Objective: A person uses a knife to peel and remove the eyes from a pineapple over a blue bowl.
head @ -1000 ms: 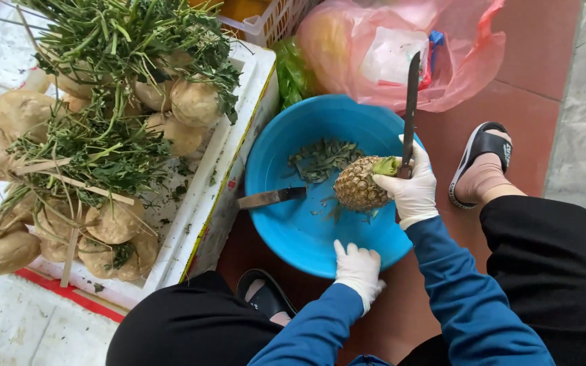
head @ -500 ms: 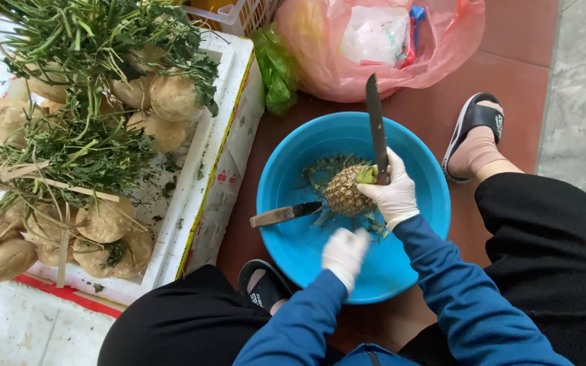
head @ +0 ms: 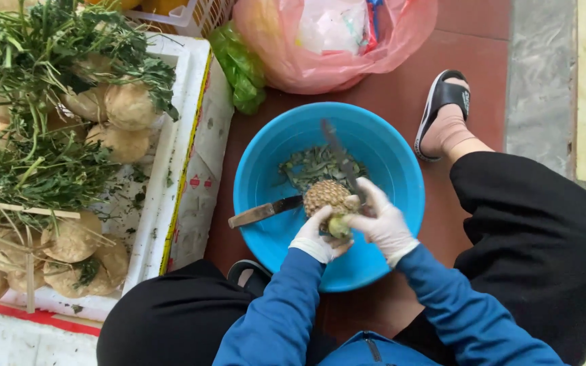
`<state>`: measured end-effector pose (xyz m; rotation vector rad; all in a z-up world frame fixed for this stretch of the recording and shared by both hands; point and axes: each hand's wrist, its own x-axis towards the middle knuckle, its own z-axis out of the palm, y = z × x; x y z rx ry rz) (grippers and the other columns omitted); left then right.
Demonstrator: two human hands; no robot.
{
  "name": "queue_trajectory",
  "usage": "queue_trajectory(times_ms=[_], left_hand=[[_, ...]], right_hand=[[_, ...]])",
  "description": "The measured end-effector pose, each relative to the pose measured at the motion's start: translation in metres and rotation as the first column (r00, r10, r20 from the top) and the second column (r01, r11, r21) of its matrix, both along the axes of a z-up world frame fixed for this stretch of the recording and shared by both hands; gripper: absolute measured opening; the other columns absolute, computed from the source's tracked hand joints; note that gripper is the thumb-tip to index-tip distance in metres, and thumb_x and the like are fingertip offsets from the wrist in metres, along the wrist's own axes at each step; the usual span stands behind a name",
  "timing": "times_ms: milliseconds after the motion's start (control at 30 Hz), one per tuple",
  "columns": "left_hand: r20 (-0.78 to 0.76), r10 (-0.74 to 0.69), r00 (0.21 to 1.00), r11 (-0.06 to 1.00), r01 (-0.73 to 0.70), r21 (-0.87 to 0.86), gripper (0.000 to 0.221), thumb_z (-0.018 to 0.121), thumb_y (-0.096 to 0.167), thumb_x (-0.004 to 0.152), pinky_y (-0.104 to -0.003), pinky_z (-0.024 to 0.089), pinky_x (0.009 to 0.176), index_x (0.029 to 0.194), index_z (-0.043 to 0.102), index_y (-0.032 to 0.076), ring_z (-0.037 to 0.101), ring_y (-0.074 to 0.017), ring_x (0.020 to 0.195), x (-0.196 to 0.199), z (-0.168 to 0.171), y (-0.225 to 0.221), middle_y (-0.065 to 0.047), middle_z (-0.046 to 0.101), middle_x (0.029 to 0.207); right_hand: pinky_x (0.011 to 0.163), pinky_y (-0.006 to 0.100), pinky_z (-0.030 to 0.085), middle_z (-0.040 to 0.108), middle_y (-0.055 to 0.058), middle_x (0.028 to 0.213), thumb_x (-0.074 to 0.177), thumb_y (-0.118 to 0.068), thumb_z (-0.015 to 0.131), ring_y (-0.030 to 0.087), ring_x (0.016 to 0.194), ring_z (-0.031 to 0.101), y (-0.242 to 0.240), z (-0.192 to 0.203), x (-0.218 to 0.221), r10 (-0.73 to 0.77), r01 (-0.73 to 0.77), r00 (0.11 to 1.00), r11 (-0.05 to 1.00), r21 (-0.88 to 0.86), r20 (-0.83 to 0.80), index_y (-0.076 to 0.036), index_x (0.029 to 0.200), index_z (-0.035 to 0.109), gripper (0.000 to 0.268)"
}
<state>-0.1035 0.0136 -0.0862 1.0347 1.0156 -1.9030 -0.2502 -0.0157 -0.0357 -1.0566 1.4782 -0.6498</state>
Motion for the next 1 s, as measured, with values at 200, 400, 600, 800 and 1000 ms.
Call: queue_trajectory(times_ms=[200,400,600,800,1000], left_hand=[[-0.023,0.152,0.988,0.973,-0.145,0.178,0.069,0.096,0.025,0.074,-0.049,0.062,0.083,0.124,0.052,0.007,0.068,-0.0353,0.1,-0.022,-0.089,0.013,-0.018,0.059,0.125],[-0.075,-0.058,0.995,0.998,0.058,0.001,0.091,0.092,0.058,0.075,-0.036,0.063,0.068,0.136,0.047,0.006,0.071,-0.0322,0.102,-0.03,-0.056,0.016,-0.02,0.056,0.137],[0.165,-0.189,0.968,0.978,0.2,-0.053,0.059,0.088,0.031,0.085,-0.02,0.049,0.042,0.121,0.051,0.002,0.071,-0.0178,0.059,-0.027,-0.051,0.014,-0.027,0.068,0.116],[0.518,-0.407,0.752,0.867,0.497,-0.041,0.049,0.091,0.023,0.07,-0.026,0.034,0.036,0.106,0.062,0.007,0.065,-0.0221,0.045,-0.019,-0.097,0.01,-0.03,0.07,0.076],[0.647,-0.438,0.624,0.835,0.549,0.036,0.086,0.085,0.015,0.074,-0.029,0.045,0.038,0.141,0.034,0.005,0.067,-0.0258,0.05,-0.012,-0.116,0.001,-0.033,0.07,0.088]], right_hand=[[0.025,0.026,0.035,0.06,0.015,0.042,0.098,-0.051,0.066,0.021,0.024,0.046,-0.01,0.008,-0.041,-0.031,0.043,0.992,0.994,0.097,-0.126,-0.008,0.093,0.079,0.045],[0.026,0.03,0.035,0.075,0.023,0.073,0.1,-0.046,0.06,0.02,0.027,0.048,0.008,-0.02,-0.042,-0.02,0.011,0.998,0.986,0.165,0.056,-0.002,0.119,0.072,0.05],[0.043,0.033,0.052,0.076,0.022,0.083,0.092,-0.036,0.073,0.025,0.052,0.068,0.001,0.001,-0.044,0.002,-0.011,0.999,0.986,0.167,0.052,-0.005,0.115,0.072,0.039],[0.039,0.032,0.046,0.069,0.018,0.062,0.093,-0.051,0.073,0.021,0.043,0.058,0.0,-0.022,-0.08,0.184,-0.139,0.959,0.968,0.21,-0.214,0.0,0.105,0.074,0.052],[0.091,0.042,0.056,0.078,0.016,0.105,0.085,-0.082,0.053,0.034,0.106,0.074,0.01,0.033,-0.051,0.655,-0.444,0.542,0.755,0.483,-0.527,-0.013,0.12,0.072,0.08]])
